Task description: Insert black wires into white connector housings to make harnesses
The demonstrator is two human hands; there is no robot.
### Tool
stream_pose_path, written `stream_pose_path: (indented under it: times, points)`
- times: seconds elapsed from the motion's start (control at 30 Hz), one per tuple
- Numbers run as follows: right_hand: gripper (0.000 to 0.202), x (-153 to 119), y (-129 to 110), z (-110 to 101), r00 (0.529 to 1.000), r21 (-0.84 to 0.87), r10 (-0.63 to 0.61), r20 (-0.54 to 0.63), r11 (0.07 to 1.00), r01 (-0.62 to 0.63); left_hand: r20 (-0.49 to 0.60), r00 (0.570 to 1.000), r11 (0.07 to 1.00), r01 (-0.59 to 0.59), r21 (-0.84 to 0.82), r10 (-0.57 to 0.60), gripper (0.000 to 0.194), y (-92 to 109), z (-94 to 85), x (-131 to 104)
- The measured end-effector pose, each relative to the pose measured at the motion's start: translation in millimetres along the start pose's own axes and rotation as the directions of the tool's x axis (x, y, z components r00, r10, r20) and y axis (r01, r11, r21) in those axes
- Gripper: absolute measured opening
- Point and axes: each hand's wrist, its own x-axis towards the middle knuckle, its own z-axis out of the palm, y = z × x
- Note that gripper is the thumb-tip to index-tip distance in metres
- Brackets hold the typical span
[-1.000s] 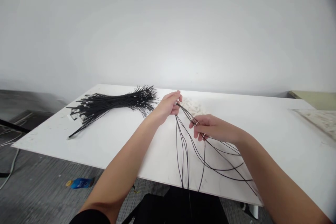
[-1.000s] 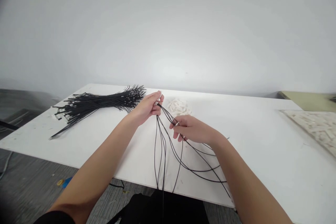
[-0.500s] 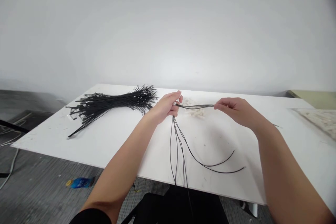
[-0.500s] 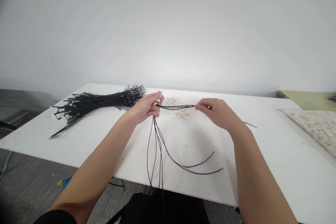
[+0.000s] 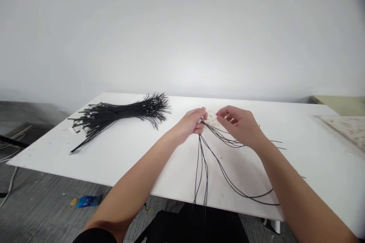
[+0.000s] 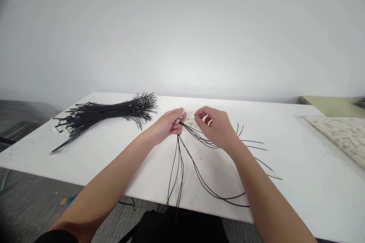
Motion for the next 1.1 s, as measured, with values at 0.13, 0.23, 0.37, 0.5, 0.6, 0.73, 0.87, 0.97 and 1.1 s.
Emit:
stream_pose_path:
  times: [0.13,0.23,0.37,0.5,0.6,0.73,0.87,0.97,1.1]
  points:
    - [0.016,-9,-16,15,0.997,0.072,-0.083,0.002,0.994,0.083,-0.043,0.997,0.996,-0.073,-0.047,0.071,0.033,0,7.4,-3]
    - [0.014,-10,-17,19,0.993,0.089,-0.115,-0.004,0.989,0.115,-0.051,0.991,0.990,-0.129,-0.059,0.126,0.035,-1,10.8,-4]
    - [0.016,-10,-14,20,0.984,0.069,-0.176,-0.009,0.982,0.177,-0.016,0.984,0.983,-0.176,-0.050,0.175,0.036,-5,11.9,-5]
    - [0.012,-10,-11,22,0.973,-0.005,-0.229,-0.019,0.973,0.229,-0.003,0.979,0.979,-0.202,0.003,0.202,0.037,-9,13.1,-6]
    - [0.010,-10,-9,24,0.970,-0.059,-0.241,-0.012,0.969,0.240,0.008,0.982,0.980,-0.190,0.049,0.190,0.036,-12,14.2,-6]
    - [0.012,-9,-8,27,0.969,-0.142,-0.245,0.001,0.960,0.243,0.031,0.983,0.981,-0.183,0.069,0.182,0.035,-16,14.9,-6]
    - [0.013,-9,-6,31,0.958,-0.259,-0.285,-0.026,0.928,0.269,0.019,0.984,0.982,-0.178,0.070,0.177,0.035,-17,15.2,-5]
    - [0.018,-9,-4,33,0.944,-0.351,-0.326,-0.040,0.890,0.292,-0.003,0.985,0.983,-0.170,0.064,0.170,0.034,-16,14.9,-4]
    - [0.023,-9,-3,32,0.937,-0.406,-0.348,-0.030,0.861,0.306,-0.011,0.986,0.985,-0.163,0.054,0.164,0.035,-15,13.0,-3]
